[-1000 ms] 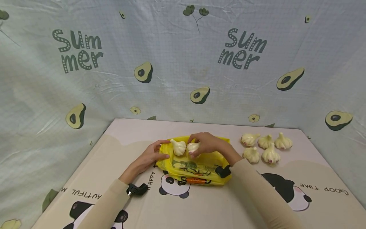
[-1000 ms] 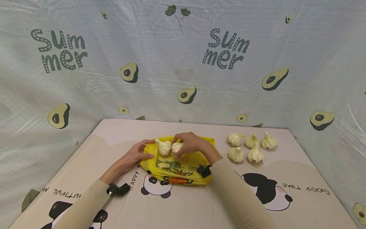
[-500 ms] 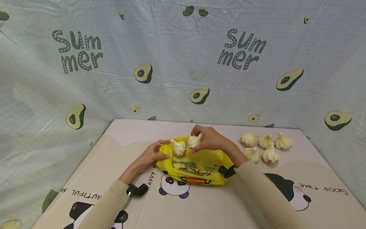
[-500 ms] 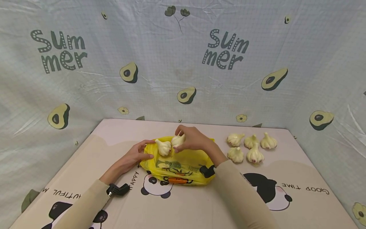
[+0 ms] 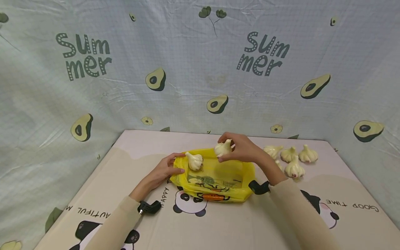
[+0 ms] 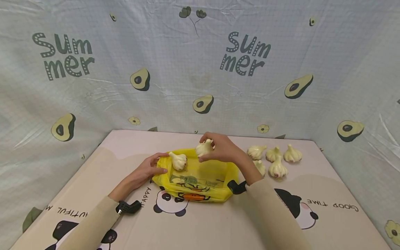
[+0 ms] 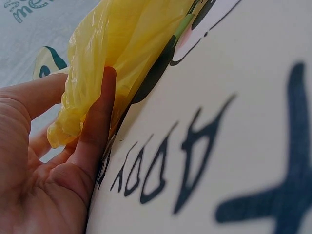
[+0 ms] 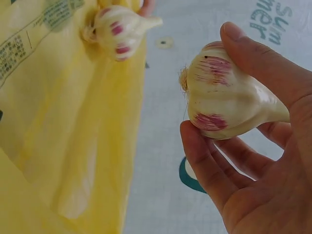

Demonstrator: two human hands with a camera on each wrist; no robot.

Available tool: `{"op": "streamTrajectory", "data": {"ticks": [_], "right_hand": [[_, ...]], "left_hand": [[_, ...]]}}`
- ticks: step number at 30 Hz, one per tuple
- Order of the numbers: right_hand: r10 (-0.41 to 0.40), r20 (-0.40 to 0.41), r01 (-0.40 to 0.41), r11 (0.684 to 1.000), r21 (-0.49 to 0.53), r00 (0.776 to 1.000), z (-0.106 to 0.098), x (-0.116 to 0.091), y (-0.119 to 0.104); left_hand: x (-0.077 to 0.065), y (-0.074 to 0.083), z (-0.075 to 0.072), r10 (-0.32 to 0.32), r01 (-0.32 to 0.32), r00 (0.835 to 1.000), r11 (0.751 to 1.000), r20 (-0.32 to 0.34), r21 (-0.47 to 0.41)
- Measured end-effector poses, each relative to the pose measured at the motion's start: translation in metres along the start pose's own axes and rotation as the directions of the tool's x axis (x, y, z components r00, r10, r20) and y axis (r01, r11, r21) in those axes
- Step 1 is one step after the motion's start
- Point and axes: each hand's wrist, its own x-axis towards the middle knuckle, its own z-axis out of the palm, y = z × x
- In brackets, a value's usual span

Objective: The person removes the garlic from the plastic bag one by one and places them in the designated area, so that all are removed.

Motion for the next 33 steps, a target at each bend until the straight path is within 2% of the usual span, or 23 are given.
{"op": "streamTrajectory", "data": {"ticks": [17, 27, 33], "right_hand": [[0.077, -0.117, -0.075, 0.997, 0.020, 0.990, -0.030, -0.046, 0.018], [0.108, -0.207, -0.113, 0.993, -0.013, 0.972, -0.046, -0.078, 0.032], [0.181, -0.227, -0.187, 0.982, -0.001, 0.957, -0.057, -0.097, 0.036]], "left_hand": [[-0.001, -0.001, 0.000, -0.005, 0.005, 1.000, 1.000, 0.007, -0.012], [0.000, -0.001, 0.001, -0.008, 0.008, 1.000, 1.000, -0.004, 0.002], [0.000, -0.001, 0.000, -0.001, 0.001, 1.000, 1.000, -0.004, 0.011]]}}
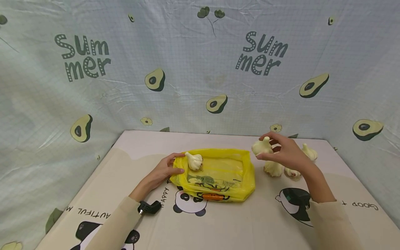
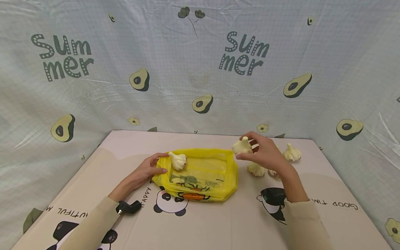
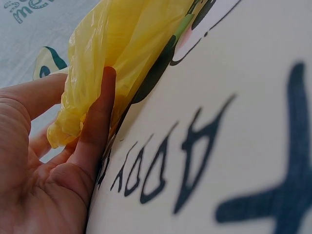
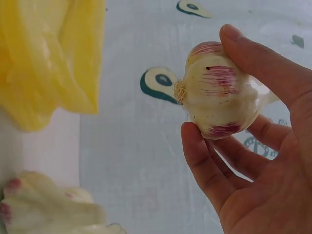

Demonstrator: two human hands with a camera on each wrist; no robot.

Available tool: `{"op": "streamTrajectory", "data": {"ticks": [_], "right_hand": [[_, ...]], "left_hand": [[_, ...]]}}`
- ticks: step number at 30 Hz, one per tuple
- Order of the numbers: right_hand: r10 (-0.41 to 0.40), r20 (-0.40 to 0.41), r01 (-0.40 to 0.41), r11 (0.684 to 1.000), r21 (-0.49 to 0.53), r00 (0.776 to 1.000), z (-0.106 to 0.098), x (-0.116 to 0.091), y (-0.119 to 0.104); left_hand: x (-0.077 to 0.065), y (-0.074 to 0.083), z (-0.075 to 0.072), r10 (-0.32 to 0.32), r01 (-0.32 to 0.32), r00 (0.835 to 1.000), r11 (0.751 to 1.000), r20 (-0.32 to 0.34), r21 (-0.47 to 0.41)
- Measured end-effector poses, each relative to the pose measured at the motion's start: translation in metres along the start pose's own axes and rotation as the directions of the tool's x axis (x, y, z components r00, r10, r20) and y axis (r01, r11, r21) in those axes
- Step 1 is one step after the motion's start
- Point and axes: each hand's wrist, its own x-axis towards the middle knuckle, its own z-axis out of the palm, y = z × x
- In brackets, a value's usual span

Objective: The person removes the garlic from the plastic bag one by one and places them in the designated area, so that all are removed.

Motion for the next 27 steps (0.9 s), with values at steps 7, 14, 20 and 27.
{"op": "streamTrajectory", "data": {"ticks": [7, 14, 20, 27], "right_hand": [[0.052, -0.018, -0.052, 0.998, -0.027, 0.998, -0.012, -0.012, 0.015], [0.104, -0.039, -0.104, 0.995, -0.005, 0.994, -0.027, -0.021, 0.031], [0.121, -0.057, -0.122, 0.992, -0.016, 0.991, -0.036, -0.027, 0.045], [0.165, -0.059, -0.167, 0.985, -0.043, 0.985, -0.046, -0.032, 0.066]], "left_hand": [[0.000, 0.002, 0.001, -0.004, 0.004, 1.000, 1.000, -0.004, -0.004], [0.001, 0.002, 0.002, -0.003, 0.003, 1.000, 1.000, 0.006, 0.004], [0.000, 0.002, 0.002, -0.019, 0.019, 1.000, 1.000, 0.008, -0.014], [0.000, 0.001, 0.002, -0.031, 0.031, 1.000, 0.999, 0.003, -0.009]]}}
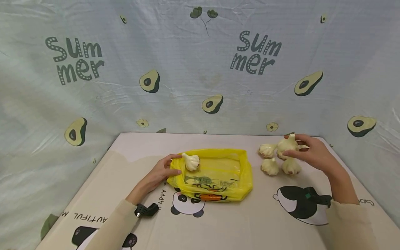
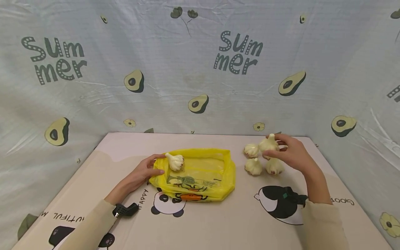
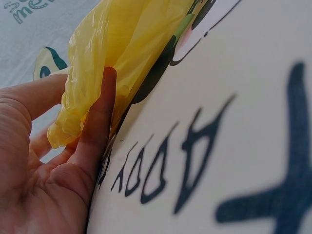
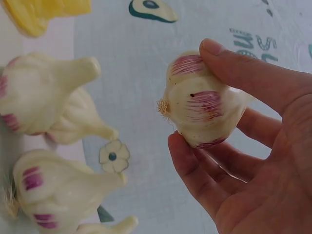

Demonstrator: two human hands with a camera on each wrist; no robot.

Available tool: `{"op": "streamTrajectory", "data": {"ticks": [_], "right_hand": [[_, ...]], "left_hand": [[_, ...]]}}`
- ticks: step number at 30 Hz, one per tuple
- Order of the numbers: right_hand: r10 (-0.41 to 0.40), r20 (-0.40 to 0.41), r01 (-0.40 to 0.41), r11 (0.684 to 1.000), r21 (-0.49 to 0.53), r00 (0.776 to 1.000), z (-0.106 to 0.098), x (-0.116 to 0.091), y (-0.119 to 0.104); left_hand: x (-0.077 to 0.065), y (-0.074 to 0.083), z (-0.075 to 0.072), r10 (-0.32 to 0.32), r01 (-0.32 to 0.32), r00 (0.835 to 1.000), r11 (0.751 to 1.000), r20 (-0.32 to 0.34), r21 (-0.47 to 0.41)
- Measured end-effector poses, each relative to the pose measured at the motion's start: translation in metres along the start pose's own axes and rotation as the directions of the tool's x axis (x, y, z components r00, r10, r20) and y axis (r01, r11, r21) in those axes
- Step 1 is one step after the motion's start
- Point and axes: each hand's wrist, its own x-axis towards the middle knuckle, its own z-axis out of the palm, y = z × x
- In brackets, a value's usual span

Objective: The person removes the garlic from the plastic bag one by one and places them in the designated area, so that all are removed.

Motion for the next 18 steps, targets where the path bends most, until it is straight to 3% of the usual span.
{"op": "streamTrajectory", "data": {"ticks": [18], "right_hand": [[0.077, -0.058, -0.077, 0.997, 0.007, 0.995, -0.021, -0.008, 0.037]], "left_hand": [[0.000, -0.001, -0.001, 0.037, -0.037, 0.999, 0.999, 0.008, -0.002]]}}
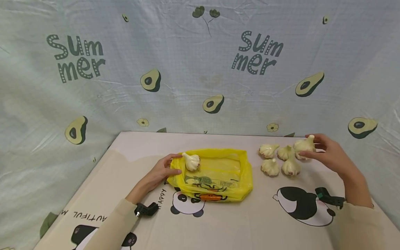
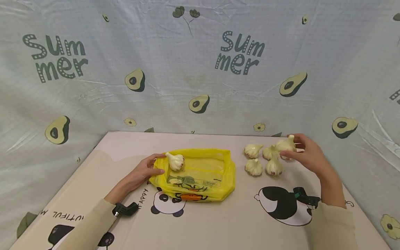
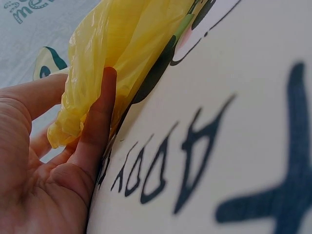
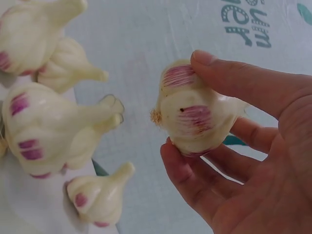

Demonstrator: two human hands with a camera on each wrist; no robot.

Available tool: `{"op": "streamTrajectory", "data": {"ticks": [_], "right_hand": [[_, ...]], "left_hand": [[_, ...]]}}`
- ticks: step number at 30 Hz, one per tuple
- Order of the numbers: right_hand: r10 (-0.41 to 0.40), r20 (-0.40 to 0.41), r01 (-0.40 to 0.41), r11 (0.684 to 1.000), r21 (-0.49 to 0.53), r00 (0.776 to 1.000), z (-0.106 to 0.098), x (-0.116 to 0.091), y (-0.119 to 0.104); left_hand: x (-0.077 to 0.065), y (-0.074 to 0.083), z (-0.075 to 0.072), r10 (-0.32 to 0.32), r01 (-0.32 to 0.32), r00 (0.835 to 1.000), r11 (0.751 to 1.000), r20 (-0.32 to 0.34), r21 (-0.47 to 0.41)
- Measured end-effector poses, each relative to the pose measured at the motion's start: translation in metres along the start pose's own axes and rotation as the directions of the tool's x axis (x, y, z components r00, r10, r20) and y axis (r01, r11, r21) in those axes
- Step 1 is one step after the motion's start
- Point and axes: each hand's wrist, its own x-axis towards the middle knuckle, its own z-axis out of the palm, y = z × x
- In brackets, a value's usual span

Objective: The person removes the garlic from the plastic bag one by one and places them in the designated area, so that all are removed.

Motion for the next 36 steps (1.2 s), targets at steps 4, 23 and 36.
{"op": "streamTrajectory", "data": {"ticks": [4, 23, 36], "right_hand": [[0.014, 0.015, -0.014, 1.000, 0.004, 1.000, -0.003, -0.001, 0.008], [0.065, 0.109, -0.063, 0.998, -0.020, 0.992, -0.003, -0.002, 0.055], [0.106, 0.175, -0.093, 0.992, -0.086, 0.979, 0.006, 0.000, 0.082]], "left_hand": [[0.001, -0.001, 0.000, 0.002, -0.002, 1.000, 1.000, 0.002, 0.005], [0.000, 0.001, 0.001, 0.002, -0.002, 1.000, 1.000, 0.007, 0.009], [0.000, 0.001, 0.001, -0.008, 0.008, 1.000, 1.000, 0.004, 0.006]]}}
